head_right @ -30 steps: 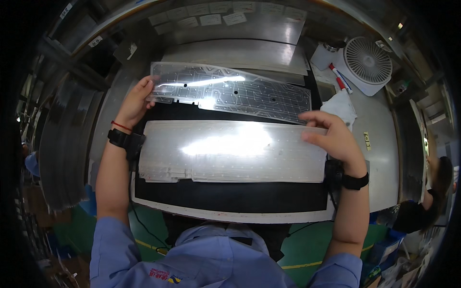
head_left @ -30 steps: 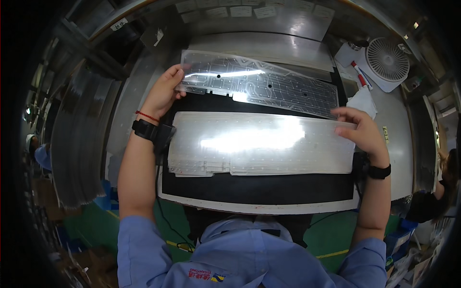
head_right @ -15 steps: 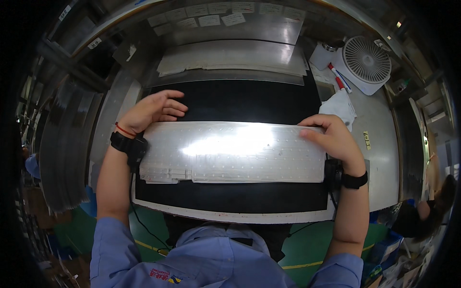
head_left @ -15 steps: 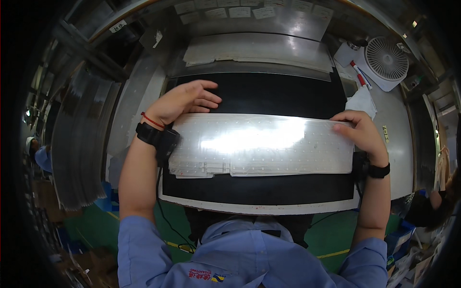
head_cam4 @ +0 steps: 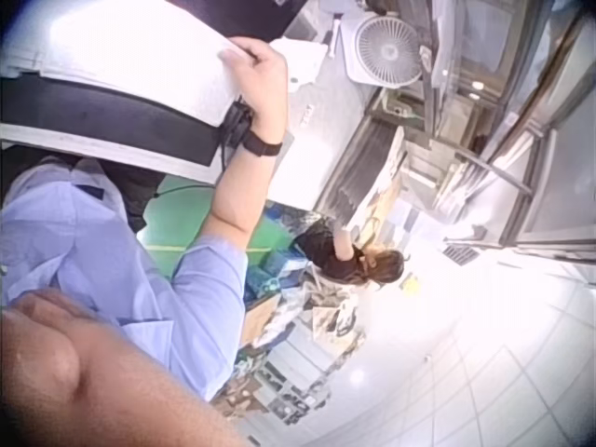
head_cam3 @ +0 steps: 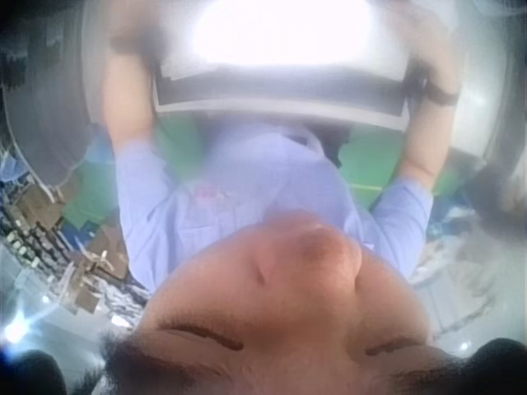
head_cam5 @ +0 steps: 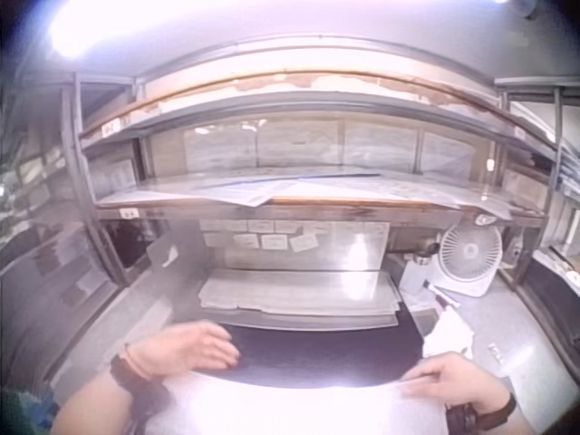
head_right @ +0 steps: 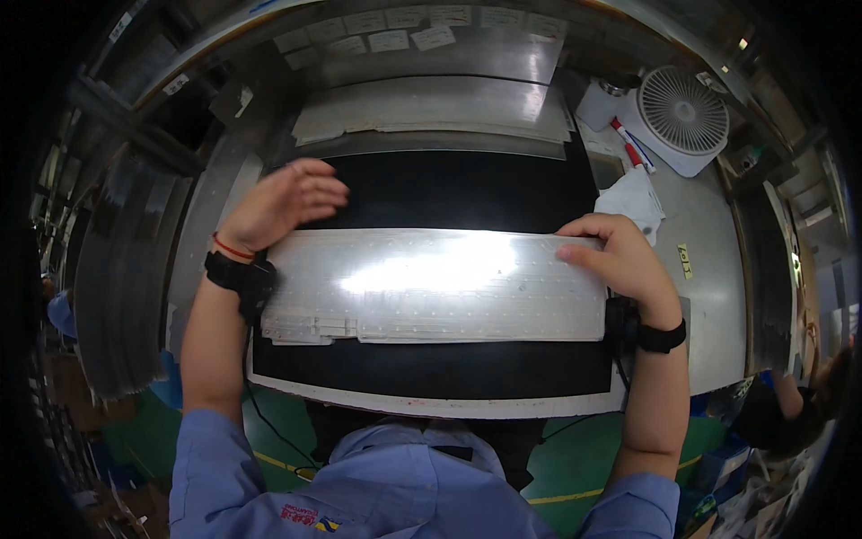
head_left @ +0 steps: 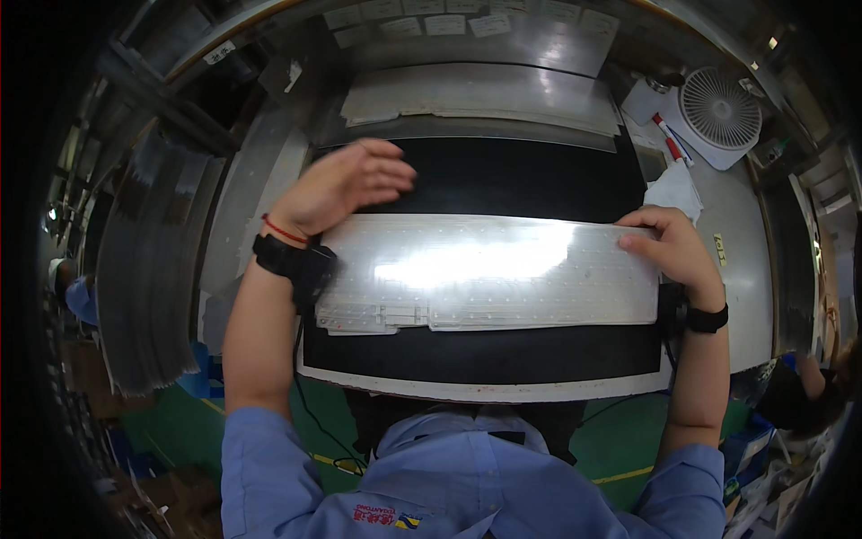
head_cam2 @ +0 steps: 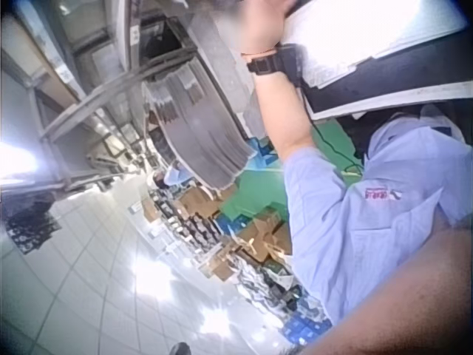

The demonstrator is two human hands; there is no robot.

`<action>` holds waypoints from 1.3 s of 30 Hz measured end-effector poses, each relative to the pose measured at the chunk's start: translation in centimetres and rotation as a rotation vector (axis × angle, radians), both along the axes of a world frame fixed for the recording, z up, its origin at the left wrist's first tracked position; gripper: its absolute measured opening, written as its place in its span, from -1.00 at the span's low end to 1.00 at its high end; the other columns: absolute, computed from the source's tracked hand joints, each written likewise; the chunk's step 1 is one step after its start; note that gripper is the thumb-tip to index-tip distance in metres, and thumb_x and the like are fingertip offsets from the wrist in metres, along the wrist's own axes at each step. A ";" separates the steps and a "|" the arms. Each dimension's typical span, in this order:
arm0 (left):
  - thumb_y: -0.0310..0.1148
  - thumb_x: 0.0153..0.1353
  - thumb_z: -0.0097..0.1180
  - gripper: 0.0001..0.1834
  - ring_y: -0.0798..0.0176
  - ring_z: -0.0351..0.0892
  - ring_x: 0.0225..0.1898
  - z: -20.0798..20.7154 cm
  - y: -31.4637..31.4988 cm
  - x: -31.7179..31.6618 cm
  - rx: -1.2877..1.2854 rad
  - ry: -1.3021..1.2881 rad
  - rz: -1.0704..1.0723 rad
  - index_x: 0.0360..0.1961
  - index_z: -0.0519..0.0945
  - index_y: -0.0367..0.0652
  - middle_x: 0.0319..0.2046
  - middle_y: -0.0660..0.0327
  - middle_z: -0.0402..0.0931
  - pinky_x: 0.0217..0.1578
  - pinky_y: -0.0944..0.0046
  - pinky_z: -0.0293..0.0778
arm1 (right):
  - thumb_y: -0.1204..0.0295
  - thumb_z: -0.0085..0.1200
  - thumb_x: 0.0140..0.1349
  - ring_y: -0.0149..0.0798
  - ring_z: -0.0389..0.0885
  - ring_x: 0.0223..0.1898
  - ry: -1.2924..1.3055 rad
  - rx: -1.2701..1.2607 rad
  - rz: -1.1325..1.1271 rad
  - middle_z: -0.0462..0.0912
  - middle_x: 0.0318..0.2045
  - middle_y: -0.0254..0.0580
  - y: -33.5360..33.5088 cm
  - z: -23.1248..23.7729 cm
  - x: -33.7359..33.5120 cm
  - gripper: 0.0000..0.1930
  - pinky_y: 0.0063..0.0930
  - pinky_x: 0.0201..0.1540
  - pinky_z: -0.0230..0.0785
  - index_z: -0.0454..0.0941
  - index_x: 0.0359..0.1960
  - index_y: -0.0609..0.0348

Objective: Inspecting and sorting clear plastic keyboard circuit membranes at a workstation.

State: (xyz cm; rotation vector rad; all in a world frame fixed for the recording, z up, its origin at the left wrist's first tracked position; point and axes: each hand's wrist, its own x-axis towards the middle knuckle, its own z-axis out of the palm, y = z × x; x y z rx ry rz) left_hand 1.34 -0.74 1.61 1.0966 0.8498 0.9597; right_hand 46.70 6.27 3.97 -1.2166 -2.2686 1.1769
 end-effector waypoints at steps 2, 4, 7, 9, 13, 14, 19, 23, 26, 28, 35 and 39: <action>-0.07 0.41 -0.13 -0.51 0.21 0.46 0.11 -0.9 0.1 1.0 -0.045 0.171 -0.065 0.18 0.35 -0.21 0.06 0.05 0.48 0.16 0.24 0.34 | 0.42 0.25 0.09 -0.43 0.56 -0.35 0.003 -0.010 0.003 0.65 -0.39 -0.26 0.0 0.0 -0.2 -0.78 -0.56 -0.25 0.39 0.65 -0.25 0.28; -0.07 0.39 -0.09 -0.52 0.24 0.45 0.10 -1.0 0.6 -0.2 -0.035 0.255 0.201 0.14 0.38 -0.21 0.06 0.08 0.47 0.16 0.26 0.33 | 0.42 0.24 0.09 -0.44 0.55 -0.35 0.018 -0.019 -0.002 0.64 -0.39 -0.26 -0.1 0.0 -0.1 -0.78 -0.56 -0.25 0.39 0.65 -0.25 0.28; -0.12 0.37 -0.04 -0.60 0.30 0.45 0.06 -2.9 1.8 -5.0 0.101 0.721 0.753 0.06 0.46 -0.18 -0.04 0.18 0.51 0.14 0.30 0.33 | 0.42 0.24 0.09 -0.44 0.54 -0.36 0.030 -0.003 0.011 0.64 -0.40 -0.26 0.0 0.2 -0.3 -0.79 -0.56 -0.25 0.38 0.64 -0.26 0.28; -0.17 0.36 -0.03 -0.61 0.28 0.47 0.01 -2.9 1.4 -6.4 0.110 0.685 0.875 0.05 0.47 -0.25 -0.09 0.14 0.54 0.09 0.29 0.36 | 0.43 0.23 0.10 -0.46 0.51 -0.39 0.032 0.019 0.008 0.62 -0.42 -0.28 -0.1 0.1 -0.3 -0.80 -0.57 -0.28 0.36 0.63 -0.27 0.29; -0.15 0.42 -0.16 -0.59 0.27 0.49 0.04 -0.5 0.6 -3.7 0.024 0.340 0.592 0.09 0.44 -0.22 -0.03 0.13 0.53 0.11 0.29 0.36 | 0.45 0.20 0.13 -0.49 0.44 -0.45 0.125 0.202 -0.015 0.59 -0.45 -0.32 0.4 -0.6 0.5 -0.82 -0.59 -0.34 0.32 0.62 -0.28 0.30; -0.15 0.43 -0.18 -0.59 0.26 0.50 0.03 0.3 0.3 -2.5 -0.029 0.274 0.423 0.10 0.44 -0.23 -0.03 0.12 0.53 0.10 0.28 0.37 | 0.45 0.20 0.14 -0.49 0.43 -0.44 0.168 0.104 -0.087 0.59 -0.44 -0.33 0.6 -0.5 0.9 -0.82 -0.59 -0.34 0.31 0.61 -0.27 0.30; -0.39 0.32 0.03 -0.61 0.30 0.52 0.00 -0.1 -0.1 -1.6 0.014 0.266 0.240 0.13 0.42 -0.30 -0.02 0.10 0.53 0.05 0.32 0.44 | 0.45 0.18 0.17 -0.51 0.43 -0.39 0.170 -0.025 -0.227 0.58 -0.41 -0.40 1.2 -0.4 1.1 -0.80 -0.61 -0.29 0.29 0.61 -0.21 0.29; -0.41 0.27 0.10 -0.62 0.36 0.53 -0.07 -0.4 -0.1 -2.3 0.001 0.237 0.254 0.10 0.45 -0.29 -0.08 0.17 0.55 0.02 0.37 0.45 | 0.44 0.16 0.20 -0.53 0.42 -0.40 0.131 0.099 -0.165 0.57 -0.41 -0.44 1.3 -1.1 0.8 -0.78 -0.63 -0.29 0.29 0.61 -0.15 0.27; -0.37 0.28 0.11 -0.69 0.43 0.54 -0.18 -0.7 0.3 -2.3 -0.041 0.271 0.330 0.03 0.50 -0.21 -0.19 0.28 0.58 -0.07 0.42 0.44 | 0.44 0.13 0.23 -0.55 0.41 -0.39 0.101 0.044 -0.164 0.56 -0.40 -0.45 1.6 -1.3 1.1 -0.78 -0.65 -0.30 0.28 0.61 -0.13 0.25; -0.36 0.30 0.09 -0.71 0.45 0.52 -0.22 -1.0 0.5 -2.5 -0.006 0.289 0.355 0.01 0.51 -0.21 -0.22 0.30 0.57 -0.10 0.43 0.43 | 0.44 0.10 0.25 -0.56 0.40 -0.38 0.089 -0.024 -0.181 0.55 -0.39 -0.46 2.0 -1.4 1.2 -0.80 -0.67 -0.29 0.27 0.60 -0.14 0.24; -0.20 0.39 -0.04 -0.70 0.50 0.50 -0.29 -1.2 0.7 -2.2 0.074 0.261 0.532 -0.04 0.54 -0.17 -0.28 0.33 0.58 -0.23 0.49 0.40 | 0.45 0.02 0.33 -0.62 0.37 -0.38 0.258 -0.016 -0.224 0.49 -0.42 -0.51 2.9 -2.7 1.7 -0.88 -0.74 -0.30 0.23 0.55 -0.24 0.23; -0.19 0.42 -0.13 -0.68 0.54 0.44 -0.39 -0.7 0.5 -2.4 0.020 0.256 0.369 -0.07 0.53 -0.19 -0.34 0.36 0.55 -0.37 0.51 0.36 | 0.46 -0.01 0.34 -0.61 0.38 -0.37 0.332 0.009 -0.267 0.49 -0.41 -0.50 3.2 -3.1 1.7 -0.88 -0.74 -0.28 0.24 0.54 -0.22 0.22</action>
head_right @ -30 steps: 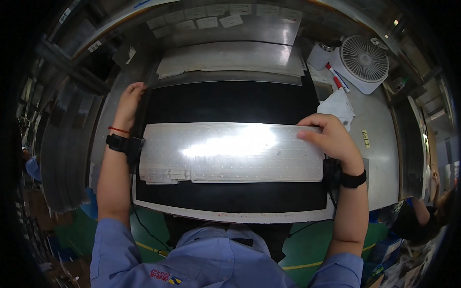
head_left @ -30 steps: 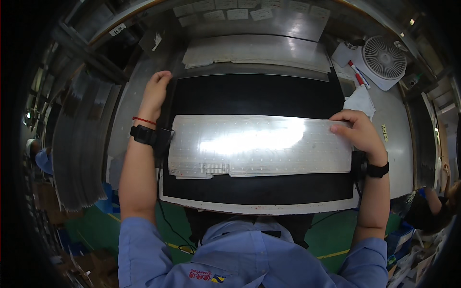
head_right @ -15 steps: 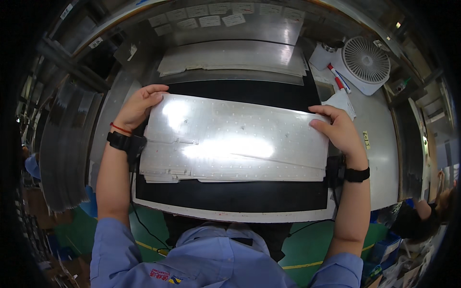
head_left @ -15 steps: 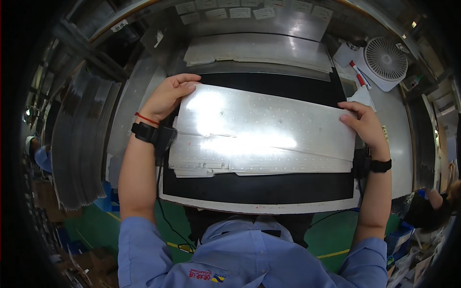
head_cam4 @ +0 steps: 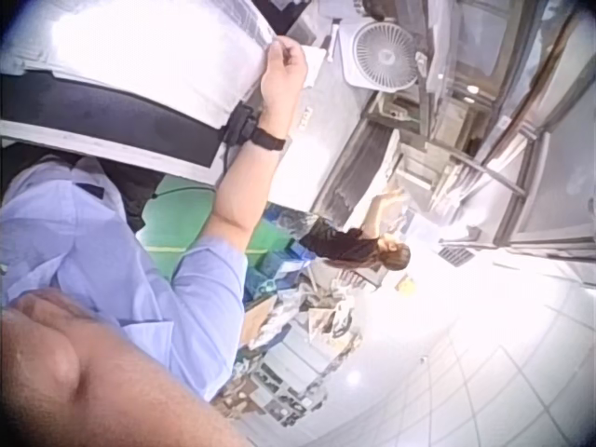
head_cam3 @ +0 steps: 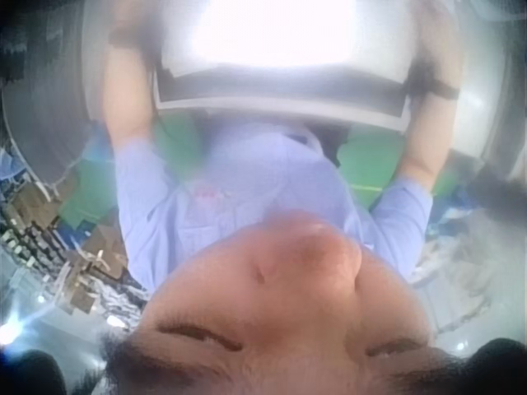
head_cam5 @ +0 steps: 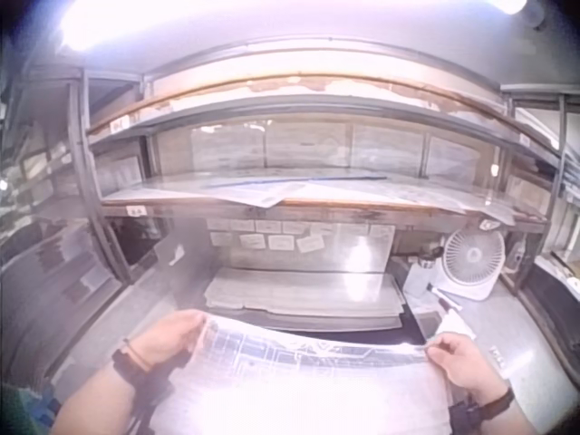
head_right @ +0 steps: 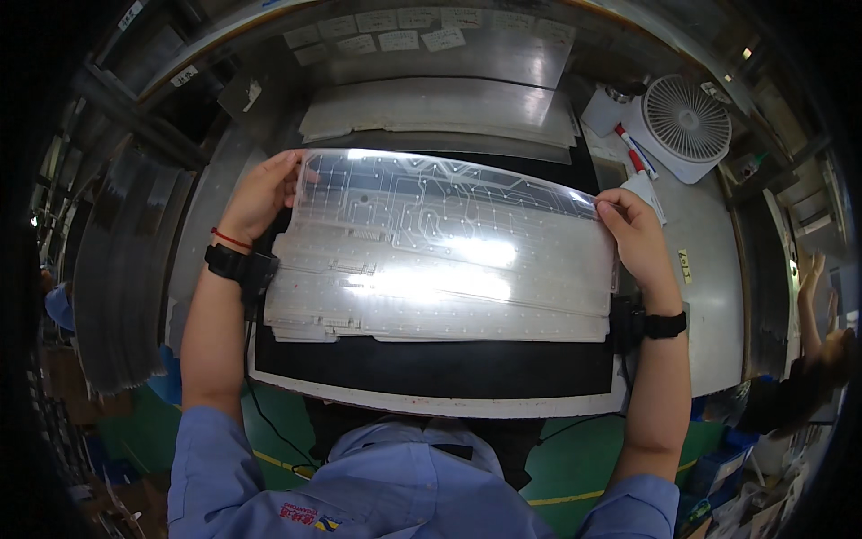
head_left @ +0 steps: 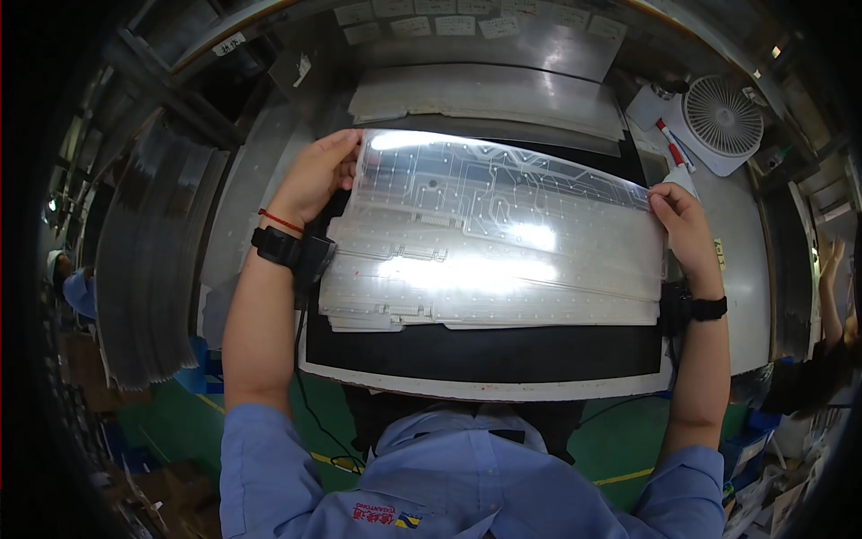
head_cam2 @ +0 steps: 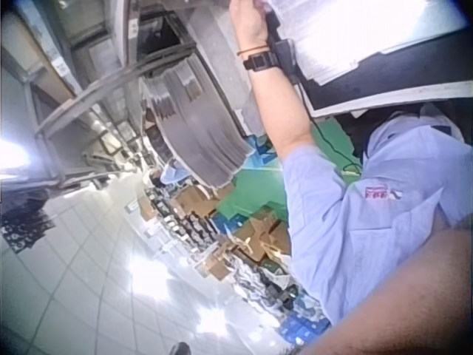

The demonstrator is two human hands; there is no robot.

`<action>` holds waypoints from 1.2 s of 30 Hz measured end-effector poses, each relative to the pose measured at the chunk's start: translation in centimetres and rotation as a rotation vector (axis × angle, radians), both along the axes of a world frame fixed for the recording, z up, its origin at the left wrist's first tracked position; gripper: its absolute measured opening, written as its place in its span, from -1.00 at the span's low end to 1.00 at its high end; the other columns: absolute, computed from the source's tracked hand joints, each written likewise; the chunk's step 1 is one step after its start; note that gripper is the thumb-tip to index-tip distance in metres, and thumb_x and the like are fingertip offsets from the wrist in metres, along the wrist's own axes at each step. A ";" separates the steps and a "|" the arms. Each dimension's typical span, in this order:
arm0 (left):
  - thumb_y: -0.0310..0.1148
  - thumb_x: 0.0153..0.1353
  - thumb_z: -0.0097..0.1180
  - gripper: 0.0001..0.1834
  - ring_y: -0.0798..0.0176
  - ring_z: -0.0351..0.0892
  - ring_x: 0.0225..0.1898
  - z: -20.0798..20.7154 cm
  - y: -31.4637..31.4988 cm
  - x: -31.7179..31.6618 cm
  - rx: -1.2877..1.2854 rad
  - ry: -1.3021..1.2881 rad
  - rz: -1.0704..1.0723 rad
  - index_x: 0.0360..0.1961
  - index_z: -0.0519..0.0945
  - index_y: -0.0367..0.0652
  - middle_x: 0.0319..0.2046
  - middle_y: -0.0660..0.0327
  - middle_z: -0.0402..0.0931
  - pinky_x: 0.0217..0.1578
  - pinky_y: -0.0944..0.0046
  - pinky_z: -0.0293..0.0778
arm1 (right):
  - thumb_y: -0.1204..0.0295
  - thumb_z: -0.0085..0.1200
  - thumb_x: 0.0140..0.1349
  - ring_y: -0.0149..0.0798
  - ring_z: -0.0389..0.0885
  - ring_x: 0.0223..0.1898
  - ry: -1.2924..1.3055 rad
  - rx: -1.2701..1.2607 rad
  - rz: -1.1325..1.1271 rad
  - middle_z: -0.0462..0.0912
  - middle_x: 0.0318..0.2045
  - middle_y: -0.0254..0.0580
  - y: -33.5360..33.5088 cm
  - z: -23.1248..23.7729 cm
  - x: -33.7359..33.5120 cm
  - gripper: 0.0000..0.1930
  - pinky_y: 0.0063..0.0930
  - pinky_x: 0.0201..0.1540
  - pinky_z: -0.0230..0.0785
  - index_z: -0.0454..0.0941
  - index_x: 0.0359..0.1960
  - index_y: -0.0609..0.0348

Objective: Inspecting and sorting clear plastic keyboard circuit membranes at a workstation.

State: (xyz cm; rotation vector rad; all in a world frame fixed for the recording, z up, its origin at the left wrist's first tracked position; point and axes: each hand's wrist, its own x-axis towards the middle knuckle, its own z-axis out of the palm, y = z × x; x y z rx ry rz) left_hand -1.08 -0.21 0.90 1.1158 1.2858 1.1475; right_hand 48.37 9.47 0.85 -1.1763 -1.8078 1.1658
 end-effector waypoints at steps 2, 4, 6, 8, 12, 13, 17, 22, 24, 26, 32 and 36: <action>-0.21 0.42 -0.12 -0.70 0.55 0.41 -0.46 -0.4 -0.1 0.0 -0.040 0.000 -0.061 -0.08 0.53 -0.19 -0.36 0.36 0.54 -0.45 0.53 0.33 | 0.46 -0.02 0.35 -0.61 0.39 -0.36 0.032 0.001 -0.008 0.49 -0.40 -0.50 0.1 0.0 0.0 -0.88 -0.74 -0.26 0.24 0.53 -0.21 0.22; -0.22 0.41 -0.10 -0.70 0.56 0.42 -0.47 -0.5 0.0 0.0 -0.045 0.075 -0.085 -0.05 0.52 -0.21 -0.40 0.37 0.53 -0.49 0.55 0.31 | 0.46 -0.02 0.35 -0.61 0.39 -0.36 0.060 0.009 -0.015 0.49 -0.39 -0.50 0.1 0.0 -0.1 -0.88 -0.73 -0.25 0.24 0.53 -0.21 0.22; -0.23 0.41 -0.08 -0.70 0.56 0.43 -0.49 -0.6 0.1 -0.1 -0.048 0.090 -0.083 -0.03 0.50 -0.23 -0.41 0.36 0.52 -0.51 0.58 0.29 | 0.46 -0.03 0.35 -0.61 0.39 -0.36 0.070 0.003 -0.033 0.48 -0.40 -0.49 0.0 0.1 -0.2 -0.87 -0.73 -0.25 0.24 0.53 -0.17 0.21; -0.25 0.40 -0.07 -0.71 0.57 0.42 -0.49 -0.7 0.1 -0.3 -0.051 0.047 -0.055 -0.03 0.49 -0.25 -0.39 0.34 0.51 -0.52 0.59 0.28 | 0.45 -0.01 0.35 -0.61 0.38 -0.36 0.077 0.004 -0.049 0.47 -0.41 -0.49 -0.2 0.1 -0.3 -0.82 -0.73 -0.24 0.24 0.50 -0.07 0.21; -0.27 0.40 -0.07 -0.72 0.57 0.39 -0.50 -1.6 0.5 -1.3 0.014 -0.040 0.040 -0.01 0.46 -0.24 -0.34 0.32 0.50 -0.51 0.59 0.30 | 0.43 0.09 0.28 -0.60 0.39 -0.36 0.058 -0.041 -0.072 0.46 -0.42 -0.48 -0.8 0.9 -0.8 -0.52 -0.73 -0.25 0.24 0.31 0.23 0.19; -0.27 0.40 -0.07 -0.73 0.57 0.37 -0.51 -1.7 0.6 -1.5 0.012 -0.039 0.062 -0.02 0.45 -0.22 -0.34 0.32 0.50 -0.50 0.60 0.29 | 0.43 0.13 0.26 -0.59 0.39 -0.36 0.049 -0.066 -0.081 0.46 -0.41 -0.48 -1.0 1.2 -0.8 -0.43 -0.73 -0.26 0.24 0.24 0.30 0.19; -0.27 0.40 -0.06 -0.75 0.57 0.36 -0.50 -2.1 0.8 -1.7 -0.006 -0.044 0.127 -0.03 0.45 -0.19 -0.33 0.34 0.48 -0.48 0.60 0.29 | 0.53 0.26 0.08 -0.56 0.42 -0.34 -0.013 -0.137 0.030 0.47 -0.39 -0.44 -1.6 1.8 -1.0 -0.28 -0.70 -0.25 0.28 0.21 0.31 0.24; -0.28 0.41 -0.08 -0.72 0.57 0.47 -0.45 -2.1 0.9 -1.7 0.012 -0.033 0.149 0.01 0.44 -0.24 -0.38 0.36 0.46 -0.46 0.60 0.36 | 0.53 0.22 0.10 -0.50 0.48 -0.27 -0.202 -0.125 0.152 0.54 -0.33 -0.37 -1.6 2.2 -0.8 -0.53 -0.65 -0.17 0.33 0.46 0.09 0.25; -0.28 0.41 -0.08 -0.71 0.55 0.50 -0.42 -2.3 0.9 -2.3 0.024 -0.072 0.139 0.02 0.44 -0.24 -0.37 0.34 0.47 -0.43 0.60 0.39 | 0.52 0.21 0.11 -0.49 0.50 -0.26 -0.242 -0.080 0.159 0.56 -0.31 -0.36 -1.2 1.9 -0.7 -0.58 -0.65 -0.15 0.34 0.49 0.05 0.24; -0.29 0.41 -0.08 -0.70 0.53 0.54 -0.39 -3.0 0.9 -3.5 0.041 -0.135 0.123 0.04 0.43 -0.24 -0.32 0.31 0.52 -0.38 0.59 0.45 | 0.52 0.18 0.15 -0.49 0.50 -0.24 -0.201 -0.048 0.153 0.57 -0.30 -0.36 -1.4 2.1 -1.0 -0.66 -0.64 -0.14 0.34 0.51 -0.01 0.24; -0.28 0.41 -0.11 -0.62 0.37 0.61 -0.21 -0.9 0.9 0.5 0.094 -0.244 0.349 0.15 0.38 -0.28 -0.10 0.14 0.56 -0.10 0.40 0.56 | 0.56 0.07 0.24 -0.50 0.49 -0.19 0.017 -0.001 0.070 0.58 -0.26 -0.37 -0.9 0.8 -0.1 -0.82 -0.64 -0.11 0.33 0.52 -0.12 0.23; -0.18 0.43 -0.15 -0.55 0.39 0.59 -0.23 -0.3 0.4 0.2 0.016 -0.178 0.153 0.16 0.37 -0.31 -0.15 0.16 0.58 -0.14 0.37 0.55 | 0.57 0.05 0.26 -0.51 0.49 -0.18 0.091 0.000 0.040 0.58 -0.25 -0.37 -0.6 0.8 -0.4 -0.84 -0.63 -0.10 0.34 0.52 -0.13 0.23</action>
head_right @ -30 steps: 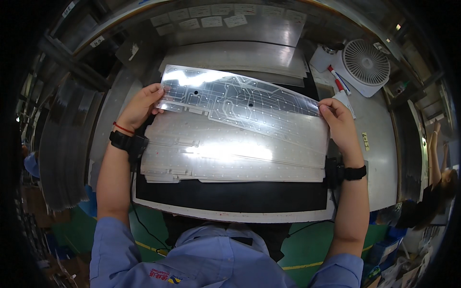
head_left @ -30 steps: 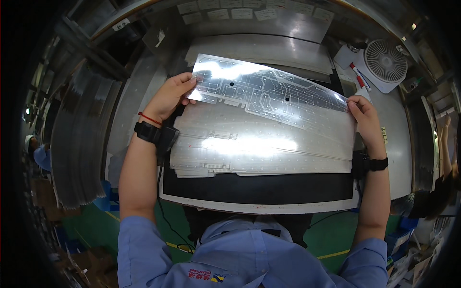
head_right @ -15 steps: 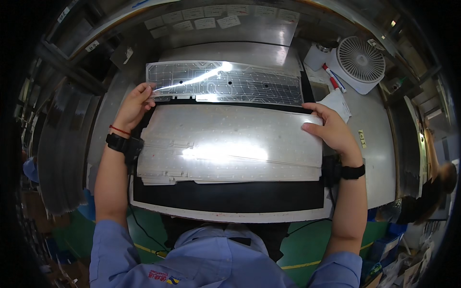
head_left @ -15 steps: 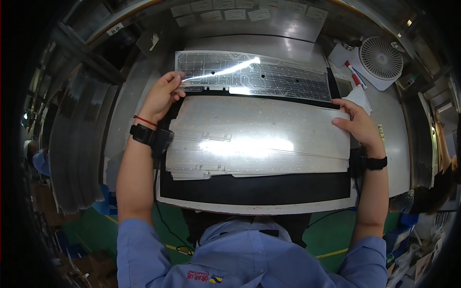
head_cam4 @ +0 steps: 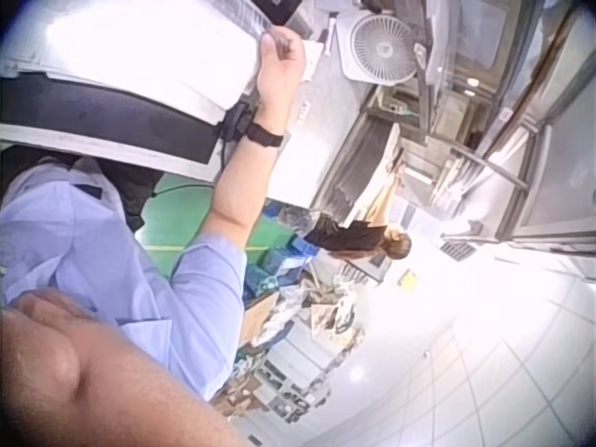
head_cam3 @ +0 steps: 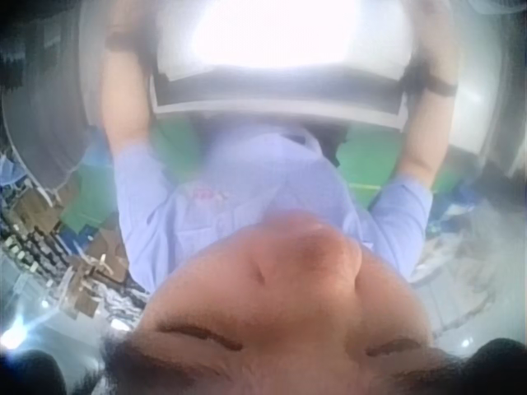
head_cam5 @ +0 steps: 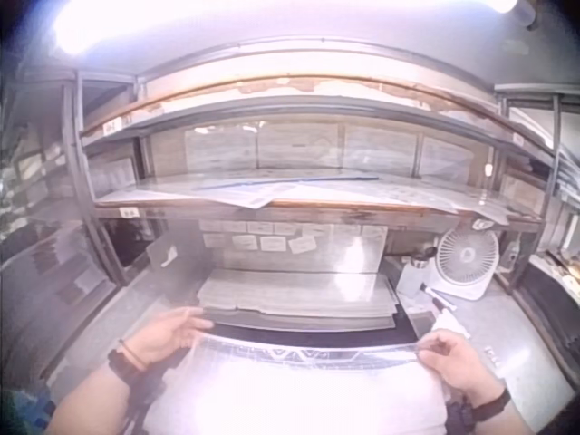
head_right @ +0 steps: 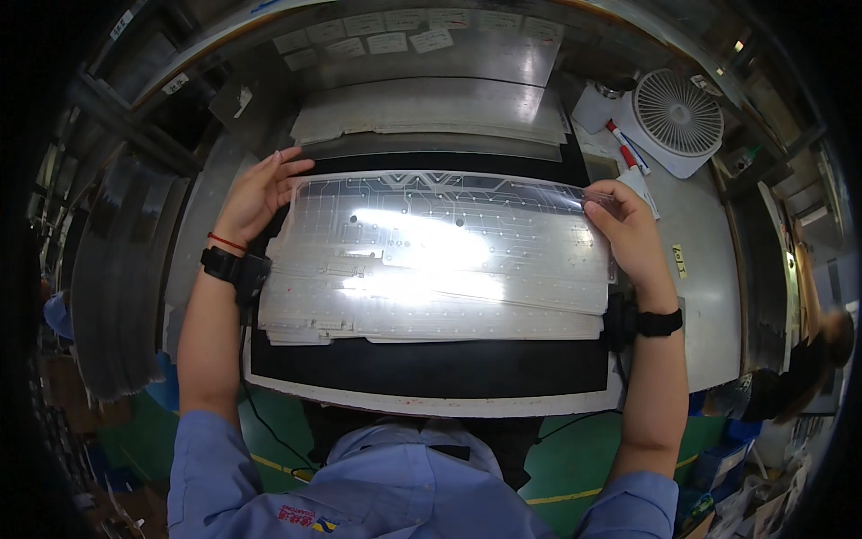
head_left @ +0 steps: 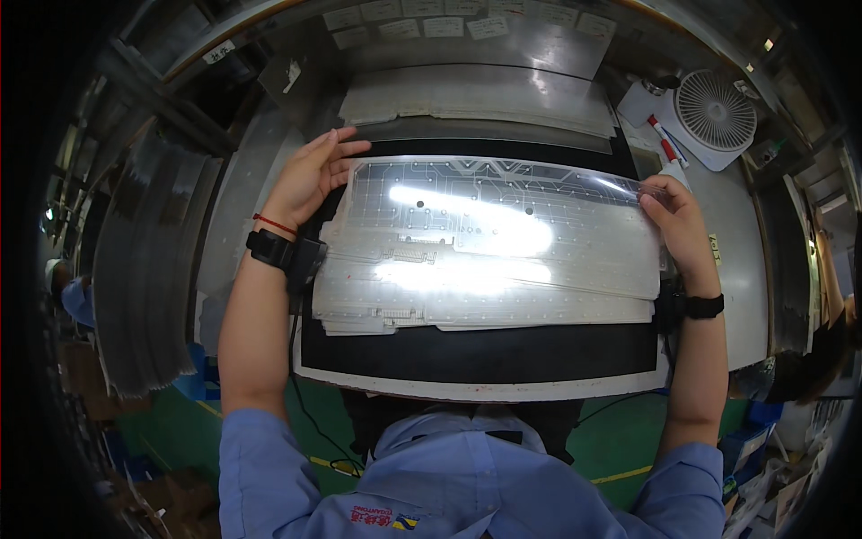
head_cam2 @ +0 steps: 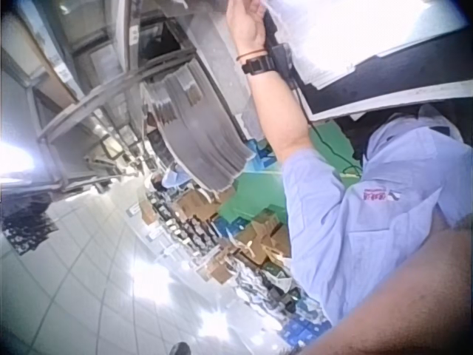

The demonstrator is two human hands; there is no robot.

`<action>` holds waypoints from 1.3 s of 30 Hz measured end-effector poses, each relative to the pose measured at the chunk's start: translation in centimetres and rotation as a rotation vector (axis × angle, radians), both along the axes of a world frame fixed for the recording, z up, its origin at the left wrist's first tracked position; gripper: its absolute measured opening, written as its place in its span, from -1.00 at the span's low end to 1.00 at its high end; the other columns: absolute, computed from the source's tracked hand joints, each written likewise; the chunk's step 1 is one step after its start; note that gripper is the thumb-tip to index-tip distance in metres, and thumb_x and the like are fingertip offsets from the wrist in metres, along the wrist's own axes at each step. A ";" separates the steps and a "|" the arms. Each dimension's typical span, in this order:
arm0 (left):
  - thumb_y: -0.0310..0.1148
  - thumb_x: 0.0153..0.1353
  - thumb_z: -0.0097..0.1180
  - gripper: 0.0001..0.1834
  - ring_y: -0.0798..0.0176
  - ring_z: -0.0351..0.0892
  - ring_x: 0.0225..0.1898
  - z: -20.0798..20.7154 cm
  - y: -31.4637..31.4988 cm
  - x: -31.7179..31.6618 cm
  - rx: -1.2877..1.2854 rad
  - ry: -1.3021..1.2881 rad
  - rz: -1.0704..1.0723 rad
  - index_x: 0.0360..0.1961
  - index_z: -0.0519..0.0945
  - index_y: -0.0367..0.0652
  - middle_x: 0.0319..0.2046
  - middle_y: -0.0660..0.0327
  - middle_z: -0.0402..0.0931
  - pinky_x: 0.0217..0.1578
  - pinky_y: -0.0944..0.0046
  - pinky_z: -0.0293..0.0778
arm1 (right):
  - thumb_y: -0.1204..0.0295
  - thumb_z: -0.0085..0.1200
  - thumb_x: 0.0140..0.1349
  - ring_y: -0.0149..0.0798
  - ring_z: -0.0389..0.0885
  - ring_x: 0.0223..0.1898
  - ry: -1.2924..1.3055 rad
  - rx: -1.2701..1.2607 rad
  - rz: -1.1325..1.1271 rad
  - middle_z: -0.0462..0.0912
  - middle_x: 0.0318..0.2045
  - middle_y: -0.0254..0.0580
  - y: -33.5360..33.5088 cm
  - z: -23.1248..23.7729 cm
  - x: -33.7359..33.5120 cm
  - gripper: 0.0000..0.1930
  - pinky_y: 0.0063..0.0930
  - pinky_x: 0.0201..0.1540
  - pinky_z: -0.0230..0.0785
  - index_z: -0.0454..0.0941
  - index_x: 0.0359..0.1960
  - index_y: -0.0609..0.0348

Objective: Inspecting and sorting clear plastic keyboard circuit membranes at a workstation.

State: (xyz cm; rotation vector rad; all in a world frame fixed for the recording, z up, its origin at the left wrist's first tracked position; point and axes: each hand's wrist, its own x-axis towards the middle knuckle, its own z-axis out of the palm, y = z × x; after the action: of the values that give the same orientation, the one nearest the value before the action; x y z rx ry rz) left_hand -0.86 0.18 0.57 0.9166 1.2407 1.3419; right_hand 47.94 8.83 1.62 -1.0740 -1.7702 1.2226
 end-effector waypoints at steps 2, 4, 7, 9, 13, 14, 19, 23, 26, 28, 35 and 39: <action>-0.19 0.44 -0.16 -0.60 0.44 0.55 -0.30 0.0 0.0 -0.6 -0.033 0.040 -0.125 0.09 0.45 -0.27 -0.25 0.24 0.58 -0.26 0.41 0.52 | 0.56 0.06 0.26 -0.51 0.50 -0.19 0.015 0.011 -0.020 0.58 -0.26 -0.38 0.1 -0.1 0.0 -0.83 -0.64 -0.10 0.33 0.52 -0.12 0.22; -0.19 0.43 -0.14 -0.63 0.49 0.52 -0.34 -0.4 -0.1 -1.1 -0.071 0.077 -0.189 0.03 0.49 -0.25 -0.31 0.29 0.57 -0.33 0.46 0.46 | 0.55 0.06 0.27 -0.52 0.50 -0.20 0.033 0.013 -0.050 0.58 -0.26 -0.39 0.1 -0.3 -0.1 -0.83 -0.65 -0.10 0.33 0.51 -0.12 0.22; -0.20 0.41 -0.10 -0.69 0.53 0.50 -0.36 -0.6 -0.1 -0.8 -0.063 0.169 -0.243 -0.07 0.53 -0.21 -0.35 0.35 0.57 -0.40 0.51 0.40 | 0.55 0.06 0.27 -0.53 0.50 -0.21 0.048 0.004 -0.094 0.58 -0.26 -0.39 0.2 -0.4 -0.1 -0.83 -0.66 -0.11 0.33 0.51 -0.11 0.22; -0.23 0.40 -0.07 -0.72 0.54 0.49 -0.36 -0.7 -0.1 -0.8 -0.045 0.196 -0.265 -0.11 0.54 -0.21 -0.36 0.37 0.57 -0.39 0.52 0.39 | 0.54 0.06 0.27 -0.53 0.50 -0.21 0.042 0.001 -0.100 0.57 -0.26 -0.40 0.3 -0.5 0.1 -0.82 -0.67 -0.11 0.33 0.51 -0.10 0.22; -0.28 0.37 -0.03 -0.75 0.52 0.50 -0.32 -0.8 -0.2 -0.9 -0.020 0.147 -0.247 -0.08 0.53 -0.21 -0.32 0.35 0.56 -0.28 0.50 0.42 | 0.55 0.05 0.27 -0.54 0.48 -0.23 0.078 -0.023 -0.067 0.56 -0.27 -0.41 0.2 -0.3 -0.2 -0.82 -0.68 -0.12 0.33 0.50 -0.10 0.21; -0.29 0.36 -0.02 -0.74 0.52 0.50 -0.31 -0.7 -0.3 -0.7 -0.011 0.132 -0.227 -0.06 0.53 -0.21 -0.29 0.35 0.56 -0.25 0.49 0.43 | 0.56 0.05 0.27 -0.54 0.48 -0.23 0.075 -0.030 -0.035 0.56 -0.27 -0.41 0.2 -0.4 0.0 -0.83 -0.68 -0.13 0.33 0.49 -0.10 0.21; -0.34 0.27 0.08 -0.64 0.34 0.52 -0.10 0.5 0.0 -0.4 0.182 0.557 -0.059 0.07 0.48 -0.19 -0.10 0.24 0.53 -0.04 0.31 0.44 | 0.56 0.04 0.27 -0.53 0.47 -0.23 0.023 -0.022 0.051 0.55 -0.29 -0.40 0.1 -0.1 -0.2 -0.85 -0.68 -0.14 0.32 0.49 -0.13 0.21; -0.38 0.19 0.15 -0.61 0.23 0.50 -0.01 2.9 0.2 2.0 0.249 0.825 -0.183 0.05 0.50 -0.24 -0.05 0.17 0.53 0.07 0.26 0.39 | 0.56 0.05 0.27 -0.52 0.47 -0.22 0.016 0.000 0.059 0.54 -0.29 -0.40 0.2 -0.3 0.2 -0.85 -0.67 -0.13 0.33 0.50 -0.13 0.21; -0.39 0.14 0.17 -0.69 0.25 0.53 -0.09 4.0 0.0 4.2 0.206 0.946 -0.296 -0.09 0.59 -0.27 -0.15 0.14 0.55 0.00 0.29 0.42 | 0.56 0.05 0.27 -0.52 0.46 -0.22 0.029 -0.003 0.059 0.54 -0.29 -0.40 0.1 -0.3 0.1 -0.85 -0.66 -0.13 0.33 0.50 -0.14 0.20; -0.39 0.14 0.16 -0.71 0.28 0.52 -0.12 4.1 -0.1 4.7 0.126 0.921 -0.356 -0.12 0.60 -0.28 -0.20 0.16 0.54 -0.02 0.30 0.41 | 0.56 0.06 0.26 -0.52 0.46 -0.21 0.034 0.006 0.060 0.54 -0.28 -0.39 0.0 -0.2 0.0 -0.85 -0.66 -0.12 0.33 0.50 -0.14 0.20; -0.43 0.11 0.12 -0.85 0.38 0.48 -0.32 3.8 0.1 5.2 0.182 0.943 -0.349 -0.38 0.59 -0.32 -0.40 0.25 0.52 -0.20 0.37 0.40 | 0.55 0.07 0.26 -0.51 0.47 -0.21 0.023 0.023 0.064 0.54 -0.28 -0.40 0.1 -0.3 0.1 -0.84 -0.65 -0.10 0.32 0.51 -0.14 0.20; -0.39 0.10 0.14 -0.83 0.39 0.49 -0.37 3.4 0.0 5.2 0.145 0.931 -0.348 -0.42 0.59 -0.32 -0.45 0.25 0.55 -0.22 0.36 0.43 | 0.54 0.07 0.26 -0.51 0.46 -0.20 0.032 0.018 0.073 0.55 -0.28 -0.40 0.0 -0.2 -0.2 -0.85 -0.64 -0.10 0.32 0.51 -0.14 0.20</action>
State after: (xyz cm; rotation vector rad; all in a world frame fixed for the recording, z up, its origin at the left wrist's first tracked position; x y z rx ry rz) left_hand 4.33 0.19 4.00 1.8856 1.5551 0.7167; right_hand 47.75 8.83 1.45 -0.9816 -1.8065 1.2588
